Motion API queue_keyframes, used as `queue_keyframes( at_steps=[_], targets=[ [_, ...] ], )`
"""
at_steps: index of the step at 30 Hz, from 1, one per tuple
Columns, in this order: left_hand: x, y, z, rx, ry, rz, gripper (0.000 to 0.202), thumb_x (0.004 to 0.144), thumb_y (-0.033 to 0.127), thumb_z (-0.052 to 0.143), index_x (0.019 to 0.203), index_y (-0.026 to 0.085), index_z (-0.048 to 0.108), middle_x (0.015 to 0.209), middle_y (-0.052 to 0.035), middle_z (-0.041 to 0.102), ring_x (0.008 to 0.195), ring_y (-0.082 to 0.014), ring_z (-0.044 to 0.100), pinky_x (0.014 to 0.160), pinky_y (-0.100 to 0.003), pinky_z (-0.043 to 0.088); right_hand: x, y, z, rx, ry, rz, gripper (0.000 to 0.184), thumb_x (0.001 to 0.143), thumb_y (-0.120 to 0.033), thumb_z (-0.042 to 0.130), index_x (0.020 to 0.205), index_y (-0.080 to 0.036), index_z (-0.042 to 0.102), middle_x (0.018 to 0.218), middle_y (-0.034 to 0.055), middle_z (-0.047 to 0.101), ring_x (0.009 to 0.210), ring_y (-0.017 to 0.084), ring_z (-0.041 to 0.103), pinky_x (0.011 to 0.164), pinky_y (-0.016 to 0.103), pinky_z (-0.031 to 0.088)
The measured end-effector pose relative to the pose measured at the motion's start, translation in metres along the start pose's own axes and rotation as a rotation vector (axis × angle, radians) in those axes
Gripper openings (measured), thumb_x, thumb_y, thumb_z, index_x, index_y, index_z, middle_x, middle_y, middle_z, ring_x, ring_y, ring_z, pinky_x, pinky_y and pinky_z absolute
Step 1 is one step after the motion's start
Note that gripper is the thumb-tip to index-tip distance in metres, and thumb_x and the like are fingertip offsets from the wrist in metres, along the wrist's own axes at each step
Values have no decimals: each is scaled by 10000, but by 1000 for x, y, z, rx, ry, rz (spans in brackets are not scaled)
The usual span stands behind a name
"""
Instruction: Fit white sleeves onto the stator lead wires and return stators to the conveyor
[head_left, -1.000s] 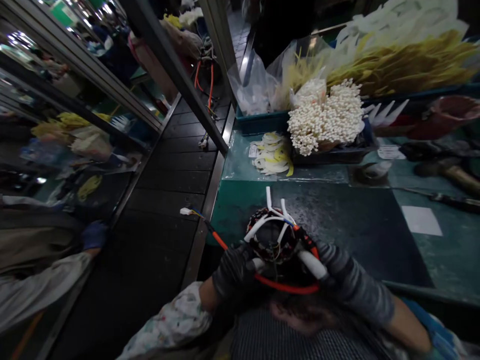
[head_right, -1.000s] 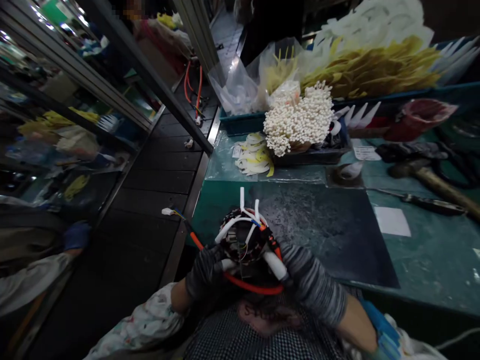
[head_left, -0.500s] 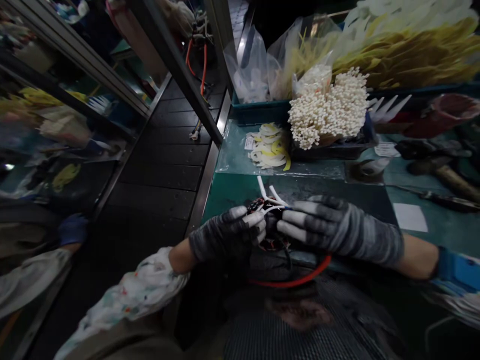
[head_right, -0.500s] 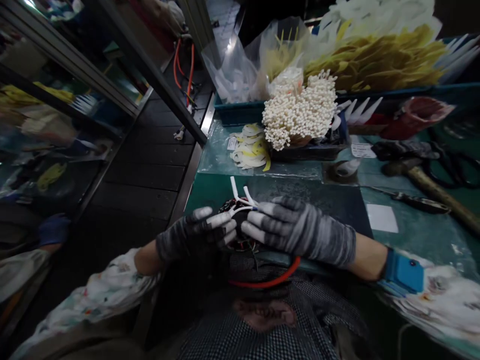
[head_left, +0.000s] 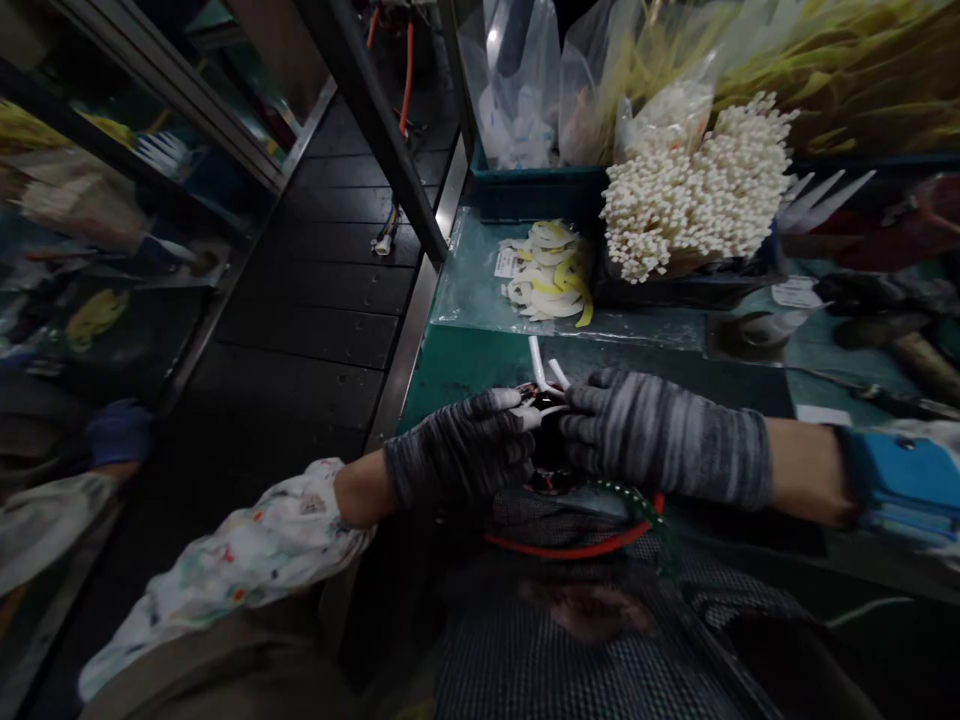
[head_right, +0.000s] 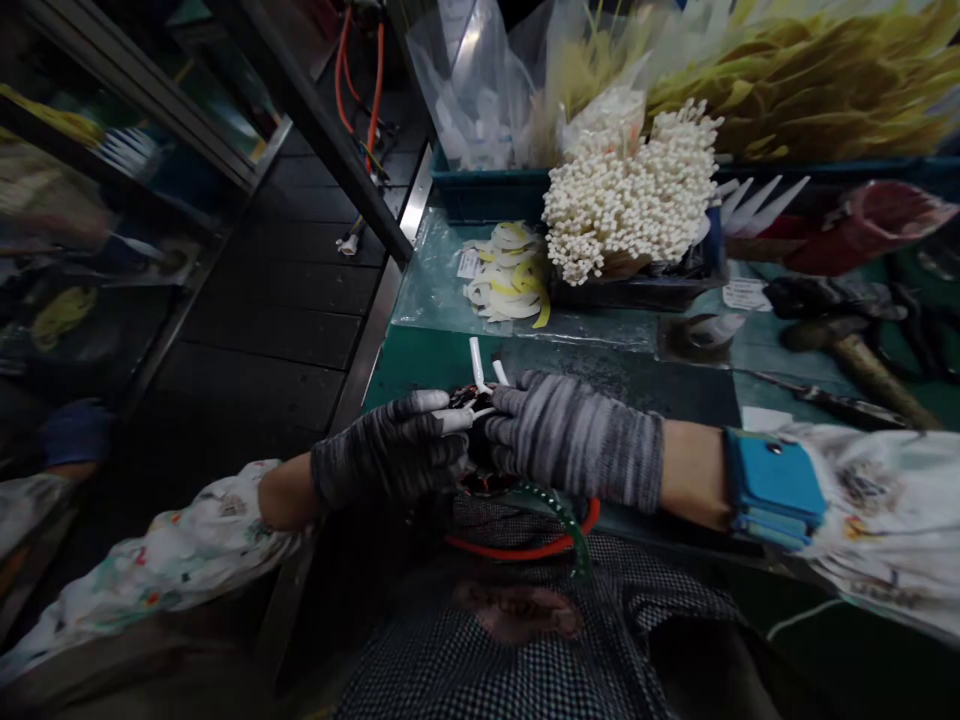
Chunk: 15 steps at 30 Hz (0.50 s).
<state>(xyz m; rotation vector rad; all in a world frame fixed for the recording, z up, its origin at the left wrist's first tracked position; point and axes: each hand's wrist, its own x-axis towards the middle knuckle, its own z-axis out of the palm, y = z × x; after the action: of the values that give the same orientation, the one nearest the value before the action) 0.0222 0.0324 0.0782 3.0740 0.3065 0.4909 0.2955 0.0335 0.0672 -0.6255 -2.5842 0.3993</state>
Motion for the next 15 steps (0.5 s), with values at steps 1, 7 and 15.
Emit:
queue_keyframes(
  at_steps=[1,7,15],
  targets=[
    [0,-1,2,21,69,57,190,1066,182,612,1071,277,776,1240,8,804,1251,-167,703,1252,-417,533,-6,-2,-6,-38,10,-59,269,1065,-187,585,862,-285,732,975,-16,816,835,191,713,810,381,623],
    [10,-7,7,-138,156,-46,203,1077,210,594,1176,231,770,1217,-35,807,1138,-187,732,1112,-358,591,-36,9,-19,-215,157,-232,296,1150,-270,478,993,-240,728,965,9,827,866,175,747,799,367,611],
    [63,44,11,39,368,-251,399,1038,564,664,1269,246,727,1239,-39,802,1193,-250,704,1041,-426,530,-51,12,7,194,340,-11,296,1135,-398,511,1381,-348,668,1215,32,803,1108,214,758,1032,425,615]
  ],
)
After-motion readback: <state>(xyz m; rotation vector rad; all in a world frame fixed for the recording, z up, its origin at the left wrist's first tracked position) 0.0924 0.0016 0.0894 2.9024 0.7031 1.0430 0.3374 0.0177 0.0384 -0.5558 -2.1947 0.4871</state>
